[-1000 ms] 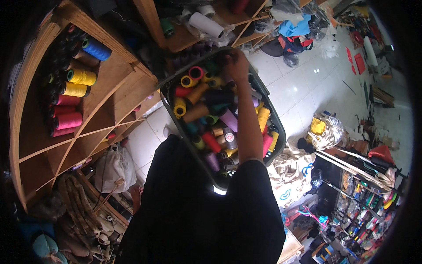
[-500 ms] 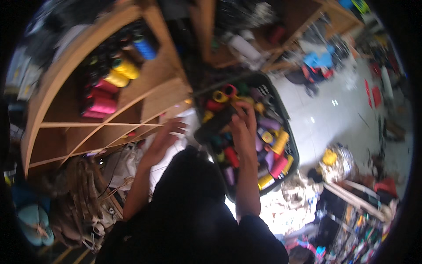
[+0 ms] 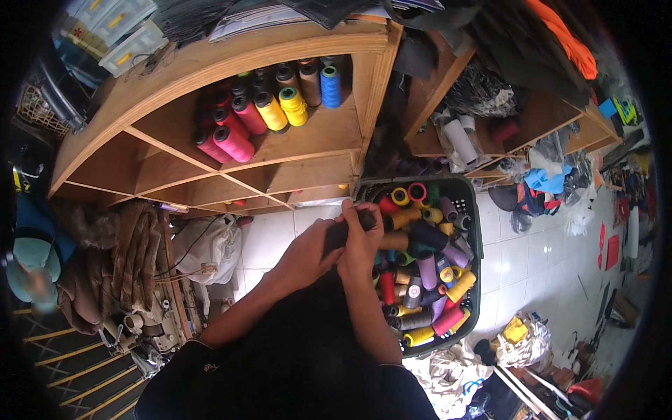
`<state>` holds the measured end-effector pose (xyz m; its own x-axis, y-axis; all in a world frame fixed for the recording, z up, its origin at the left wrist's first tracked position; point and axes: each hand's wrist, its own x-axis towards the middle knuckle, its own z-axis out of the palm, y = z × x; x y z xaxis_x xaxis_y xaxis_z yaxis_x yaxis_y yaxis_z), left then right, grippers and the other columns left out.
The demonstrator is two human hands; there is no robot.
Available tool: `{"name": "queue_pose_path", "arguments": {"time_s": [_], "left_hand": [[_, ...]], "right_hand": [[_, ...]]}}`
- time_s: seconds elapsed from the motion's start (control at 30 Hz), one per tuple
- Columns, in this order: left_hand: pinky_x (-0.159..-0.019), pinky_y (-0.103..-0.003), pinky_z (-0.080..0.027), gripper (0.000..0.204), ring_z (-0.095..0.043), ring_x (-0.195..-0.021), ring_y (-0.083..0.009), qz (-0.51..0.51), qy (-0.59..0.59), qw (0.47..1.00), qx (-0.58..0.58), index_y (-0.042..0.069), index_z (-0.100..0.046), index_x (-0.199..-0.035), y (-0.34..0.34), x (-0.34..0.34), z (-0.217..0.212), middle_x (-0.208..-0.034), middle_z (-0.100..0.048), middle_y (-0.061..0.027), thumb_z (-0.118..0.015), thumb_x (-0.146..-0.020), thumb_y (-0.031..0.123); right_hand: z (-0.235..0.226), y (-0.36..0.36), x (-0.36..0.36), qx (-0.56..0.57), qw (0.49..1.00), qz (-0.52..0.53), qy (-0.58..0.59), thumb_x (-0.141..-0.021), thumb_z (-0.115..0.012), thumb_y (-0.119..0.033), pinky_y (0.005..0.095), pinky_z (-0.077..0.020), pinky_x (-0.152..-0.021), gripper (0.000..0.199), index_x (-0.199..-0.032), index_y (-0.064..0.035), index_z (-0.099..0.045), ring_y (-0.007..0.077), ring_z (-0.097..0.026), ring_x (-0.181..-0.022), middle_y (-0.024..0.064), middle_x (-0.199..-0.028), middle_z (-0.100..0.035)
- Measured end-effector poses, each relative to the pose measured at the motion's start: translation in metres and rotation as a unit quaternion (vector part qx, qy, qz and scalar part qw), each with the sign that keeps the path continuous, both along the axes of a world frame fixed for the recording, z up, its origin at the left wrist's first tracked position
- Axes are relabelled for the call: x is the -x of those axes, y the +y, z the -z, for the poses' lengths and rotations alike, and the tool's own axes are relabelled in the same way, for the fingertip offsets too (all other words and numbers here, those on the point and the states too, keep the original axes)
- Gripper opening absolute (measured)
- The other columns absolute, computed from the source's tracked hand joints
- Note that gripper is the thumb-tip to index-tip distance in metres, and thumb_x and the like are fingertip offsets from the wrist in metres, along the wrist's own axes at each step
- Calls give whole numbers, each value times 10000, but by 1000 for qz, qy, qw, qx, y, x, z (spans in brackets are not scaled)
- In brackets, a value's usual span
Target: The person picks up various colored thread spools from a basket and places them into a wooden shelf, arranging them by color. The person handles spools of pink, blue, yellow, and brown thread, moving them from a basket to the shelf.
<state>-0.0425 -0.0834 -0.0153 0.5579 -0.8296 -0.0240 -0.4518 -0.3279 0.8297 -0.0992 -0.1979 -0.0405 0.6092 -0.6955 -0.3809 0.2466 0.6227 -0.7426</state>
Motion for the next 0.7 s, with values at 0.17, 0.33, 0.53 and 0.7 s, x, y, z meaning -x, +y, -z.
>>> {"name": "queue_pose_path", "arguments": {"time_s": [0.17, 0.33, 0.53, 0.7], "left_hand": [[-887, -401, -469, 513, -598, -1016, -327, -55, 151, 985, 60, -36, -389, -1278, 11, -7, -5, -1075, -564, -217, -662, -895, 171], [-927, -387, -453, 517, -545, -1119, -317, -53, 79, 988, 118, -53, -327, -1313, 22, -13, 16, -1191, -491, -230, -613, -919, 118], [-932, -434, -412, 532, -487, -1070, -394, -102, 44, 984, 137, -38, -404, -1286, 19, -19, 9, -1152, -479, -233, -657, -828, 60], [-863, -387, -456, 496, -552, -1017, -318, -189, 36, 968, 161, -18, -478, -1234, 22, -35, 20, -1100, -551, -192, -718, -812, 84]], "right_hand": [[-23, 5, -13, 18, 998, -15, -59, -845, -743, -100, 314, -442, -920, 419, -1193, -53, -514, 174, -575, -977, 53, -1055, -593], [-14, 7, -9, 184, 969, -164, -5, -809, -771, -70, 323, -426, -949, 463, -1198, -32, -524, 164, -560, -1023, 43, -1085, -590], [-5, 3, -13, 242, 945, -221, 18, -804, -770, -61, 314, -442, -952, 492, -1226, -32, -520, 165, -557, -1095, 55, -1133, -600], [-15, -8, -37, 330, 915, -231, -22, -819, -760, -105, 317, -445, -956, 553, -1293, -26, -487, 173, -564, -1080, 62, -1152, -602]]}}
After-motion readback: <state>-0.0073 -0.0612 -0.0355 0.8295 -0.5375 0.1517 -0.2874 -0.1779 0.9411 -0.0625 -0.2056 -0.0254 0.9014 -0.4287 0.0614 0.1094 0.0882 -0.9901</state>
